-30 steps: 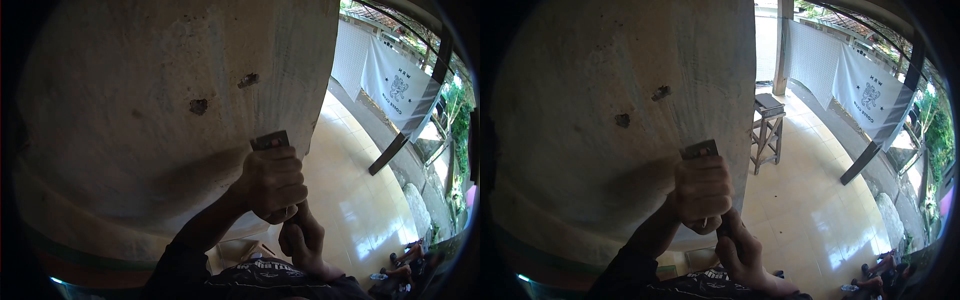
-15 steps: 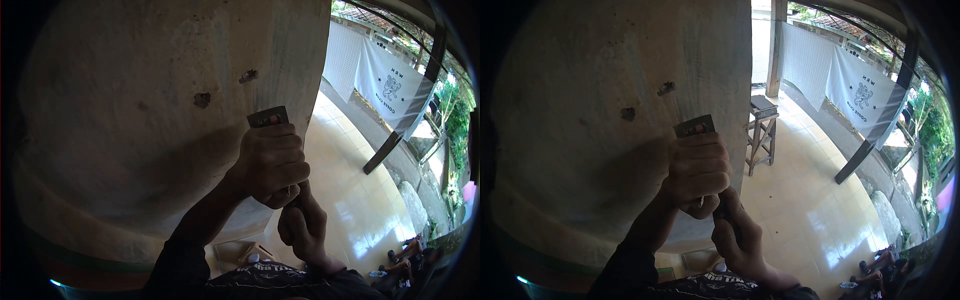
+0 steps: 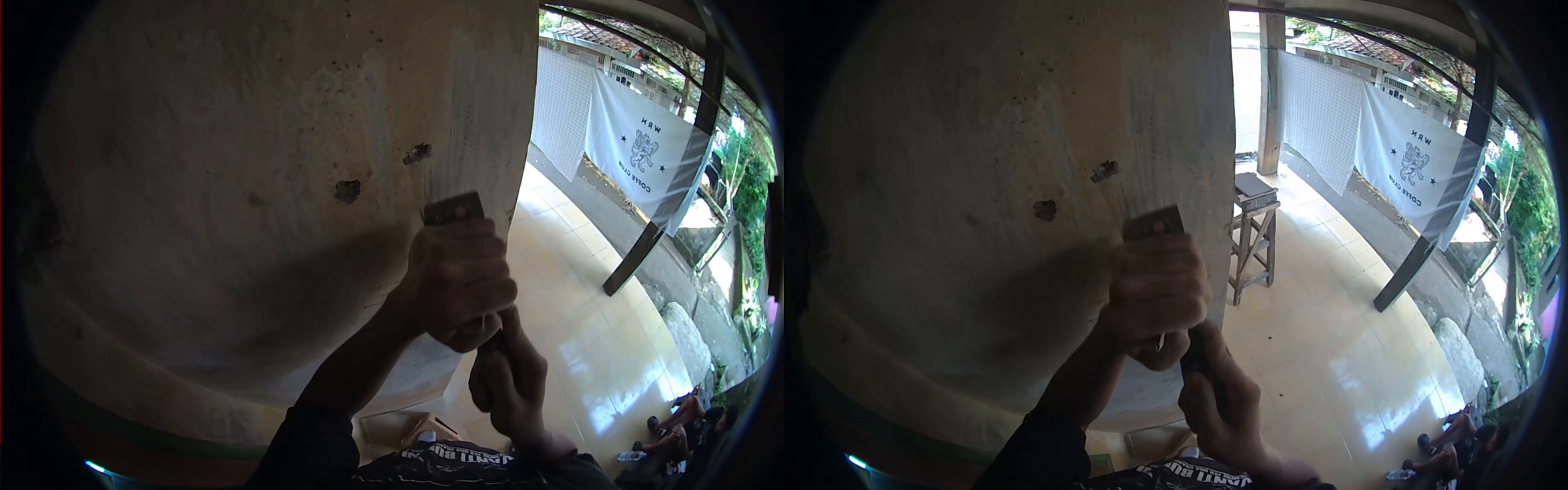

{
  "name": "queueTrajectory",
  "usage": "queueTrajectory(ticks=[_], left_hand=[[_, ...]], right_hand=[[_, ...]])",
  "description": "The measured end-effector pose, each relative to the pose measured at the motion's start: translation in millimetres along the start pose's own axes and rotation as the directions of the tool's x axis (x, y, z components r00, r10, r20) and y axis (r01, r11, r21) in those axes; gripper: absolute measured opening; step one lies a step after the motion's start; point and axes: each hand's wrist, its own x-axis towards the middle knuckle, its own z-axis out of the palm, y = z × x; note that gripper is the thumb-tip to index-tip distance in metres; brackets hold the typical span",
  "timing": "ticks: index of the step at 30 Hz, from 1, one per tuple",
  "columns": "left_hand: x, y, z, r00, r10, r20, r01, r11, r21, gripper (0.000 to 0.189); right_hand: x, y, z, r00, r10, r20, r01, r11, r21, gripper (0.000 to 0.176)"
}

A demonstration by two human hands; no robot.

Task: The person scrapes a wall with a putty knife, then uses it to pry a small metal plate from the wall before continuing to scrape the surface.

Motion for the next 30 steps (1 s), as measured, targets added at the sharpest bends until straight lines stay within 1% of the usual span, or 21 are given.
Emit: queueTrajectory(ticks=[2, 3, 5, 6, 8, 10, 11, 12, 13, 14, 15, 16, 17, 19, 21, 22, 25, 26, 27, 29, 30], left_hand=[[14, -8, -5, 0.997, 0.079, -0.004, -0.079, 0.996, 0.053, 0.018], [17, -6, -5, 0.996, 0.088, -0.003, -0.087, 0.994, 0.058, 0.018], [17, -1, -5, 0.999, 0.032, -0.018, -0.031, 0.999, 0.038, 0.018], [12, 2, -2, 1.000, 0.026, -0.013, -0.026, 0.999, 0.037, 0.018], [4, 3, 0, 1.000, -0.013, 0.010, 0.013, 1.000, -0.014, 0.017], [11, -4, -4, 1.000, 0.017, 0.018, -0.017, 1.000, 0.008, 0.016], [19, -6, -5, 0.999, 0.049, 0.023, -0.050, 0.998, 0.036, 0.015], [25, -6, -6, 0.999, 0.049, 0.019, -0.049, 0.998, 0.031, 0.015], [32, -5, -7, 0.999, 0.028, 0.019, -0.029, 0.997, 0.072, 0.015], [35, -5, -7, 1.000, 0.002, 0.018, -0.004, 0.993, 0.114, 0.015], [31, -3, -6, 1.000, 0.000, 0.013, -0.002, 0.994, 0.114, 0.015], [23, 2, -3, 1.000, -0.024, 0.020, 0.022, 0.995, 0.094, 0.015], [14, 5, 0, 0.999, -0.044, 0.029, 0.042, 0.996, 0.076, 0.015], [8, 2, 1, 0.999, -0.042, 0.014, 0.041, 0.998, 0.049, 0.014], [16, -1, -4, 1.000, 0.006, 0.010, -0.006, 1.000, -0.002, 0.014], [21, -2, -5, 1.000, -0.003, 0.006, 0.003, 1.000, -0.009, 0.014], [27, -3, -3, 0.999, -0.009, -0.034, 0.011, 0.999, 0.042, 0.014], [19, 0, -1, 1.000, -0.019, -0.001, 0.019, 0.999, 0.042, 0.014], [14, 2, -1, 0.999, -0.029, 0.031, 0.027, 0.999, 0.044, 0.014], [11, 1, -1, 1.000, -0.017, 0.023, 0.016, 0.999, 0.033, 0.014], [13, 0, -1, 1.000, -0.008, 0.012, 0.008, 1.000, 0.018, 0.014]], right_hand=[[10, -8, -1, 0.999, -0.044, 0.013, 0.044, 0.999, 0.023, 0.053], [10, -11, 0, 0.998, -0.053, 0.017, 0.053, 0.998, 0.022, 0.053], [8, -16, 3, 0.998, -0.069, -0.001, 0.069, 0.996, -0.060, 0.053], [2, -13, 9, 0.995, -0.079, -0.056, 0.076, 0.996, -0.049, 0.053], [0, -4, 4, 0.997, -0.060, -0.037, 0.059, 0.998, -0.036, 0.053], [4, -5, 1, 0.999, -0.038, -0.025, 0.037, 0.999, -0.031, 0.053], [12, -14, 0, 0.998, -0.060, -0.006, 0.060, 0.998, 0.007, 0.054], [17, -19, -1, 0.996, -0.083, 0.012, 0.082, 0.996, 0.046, 0.055], [16, -21, -4, 0.996, -0.083, 0.010, 0.083, 0.996, 0.042, 0.055], [16, -22, -7, 0.998, -0.054, 0.028, 0.052, 0.995, 0.080, 0.056], [14, -23, -9, 0.999, -0.026, 0.048, 0.021, 0.993, 0.117, 0.057], [7, -21, -3, 0.999, -0.048, 0.003, 0.048, 0.998, 0.048, 0.057], [0, -14, -3, 0.999, -0.035, 0.000, 0.035, 0.995, 0.089, 0.056], [2, -3, 0, 0.998, -0.015, -0.057, 0.012, 0.998, -0.062, 0.070], [11, -15, 4, 0.997, -0.048, -0.062, 0.042, 0.995, -0.092, 0.069], [13, -21, 4, 0.995, -0.076, -0.062, 0.068, 0.989, -0.128, 0.068], [15, -26, 2, 0.997, -0.032, -0.063, 0.027, 0.996, -0.082, 0.068], [9, -24, 2, 0.999, -0.005, -0.051, 0.000, 0.995, -0.098, 0.066], [2, -20, 4, 0.996, 0.040, -0.084, -0.051, 0.991, -0.126, 0.065], [3, -21, 6, 0.994, 0.082, -0.078, -0.092, 0.987, -0.131, 0.062], [7, -20, 7, 0.994, 0.073, -0.076, -0.084, 0.986, -0.146, 0.062]])
